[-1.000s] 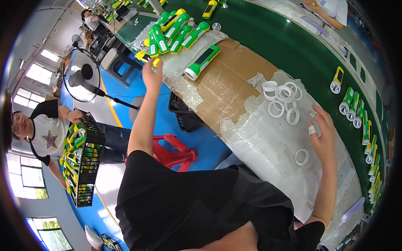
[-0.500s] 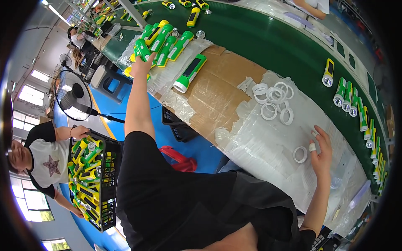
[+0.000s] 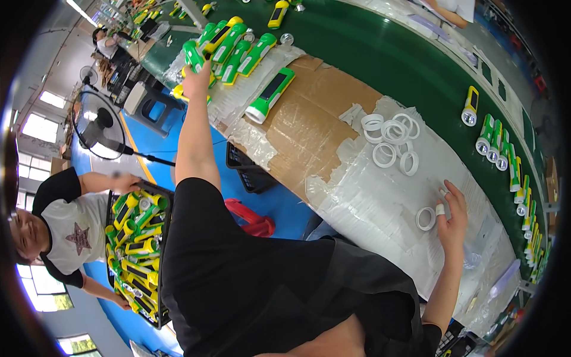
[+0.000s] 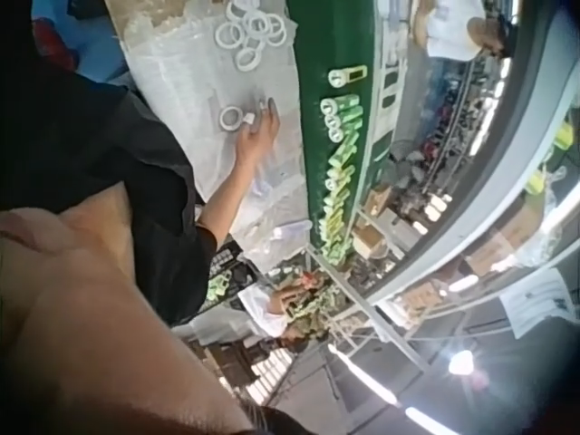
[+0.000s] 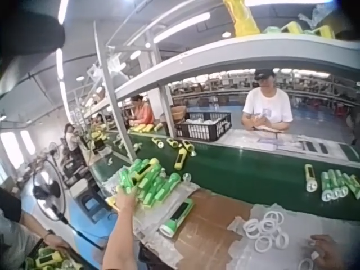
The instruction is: Assembling plastic rings and lens caps onto flashlight bodies on a factory production line.
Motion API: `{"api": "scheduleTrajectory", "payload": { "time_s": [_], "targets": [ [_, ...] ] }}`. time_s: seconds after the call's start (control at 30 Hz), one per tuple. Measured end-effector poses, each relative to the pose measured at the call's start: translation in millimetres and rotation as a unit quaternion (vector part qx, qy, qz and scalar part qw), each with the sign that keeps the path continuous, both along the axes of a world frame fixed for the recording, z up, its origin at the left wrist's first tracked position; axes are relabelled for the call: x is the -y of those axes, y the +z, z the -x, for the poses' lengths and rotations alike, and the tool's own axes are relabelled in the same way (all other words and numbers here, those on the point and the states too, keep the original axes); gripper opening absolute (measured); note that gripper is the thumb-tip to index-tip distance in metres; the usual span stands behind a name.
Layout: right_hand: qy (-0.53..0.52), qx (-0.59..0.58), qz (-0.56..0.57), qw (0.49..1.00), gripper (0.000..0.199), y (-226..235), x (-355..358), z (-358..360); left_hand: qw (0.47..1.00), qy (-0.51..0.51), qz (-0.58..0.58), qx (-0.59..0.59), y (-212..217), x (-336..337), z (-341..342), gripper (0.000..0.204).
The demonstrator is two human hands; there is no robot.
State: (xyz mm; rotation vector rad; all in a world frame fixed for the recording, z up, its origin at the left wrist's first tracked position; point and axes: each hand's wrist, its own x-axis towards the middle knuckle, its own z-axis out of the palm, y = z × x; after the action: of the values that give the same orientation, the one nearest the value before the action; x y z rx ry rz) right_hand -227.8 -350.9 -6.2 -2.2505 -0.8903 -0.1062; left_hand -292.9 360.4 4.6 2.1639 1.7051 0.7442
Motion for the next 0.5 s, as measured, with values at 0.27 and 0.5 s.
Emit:
{"api": "scheduleTrajectory", "payload": {
  "time_s": [0.27, 0.5],
  "targets": [
    [0.013, 0.003, 0.002, 1.0, 0.033, 2, -11, -7, 0.696, -0.369, 0.231, 0.571, 8, 56, -17, 0.061],
    [0.022, 0.069, 0.045, 0.996, 0.026, 18, -21, 5, 0.732, -0.547, 0.09, 0.397, -11, 186, -21, 0.063]
  ]
}}
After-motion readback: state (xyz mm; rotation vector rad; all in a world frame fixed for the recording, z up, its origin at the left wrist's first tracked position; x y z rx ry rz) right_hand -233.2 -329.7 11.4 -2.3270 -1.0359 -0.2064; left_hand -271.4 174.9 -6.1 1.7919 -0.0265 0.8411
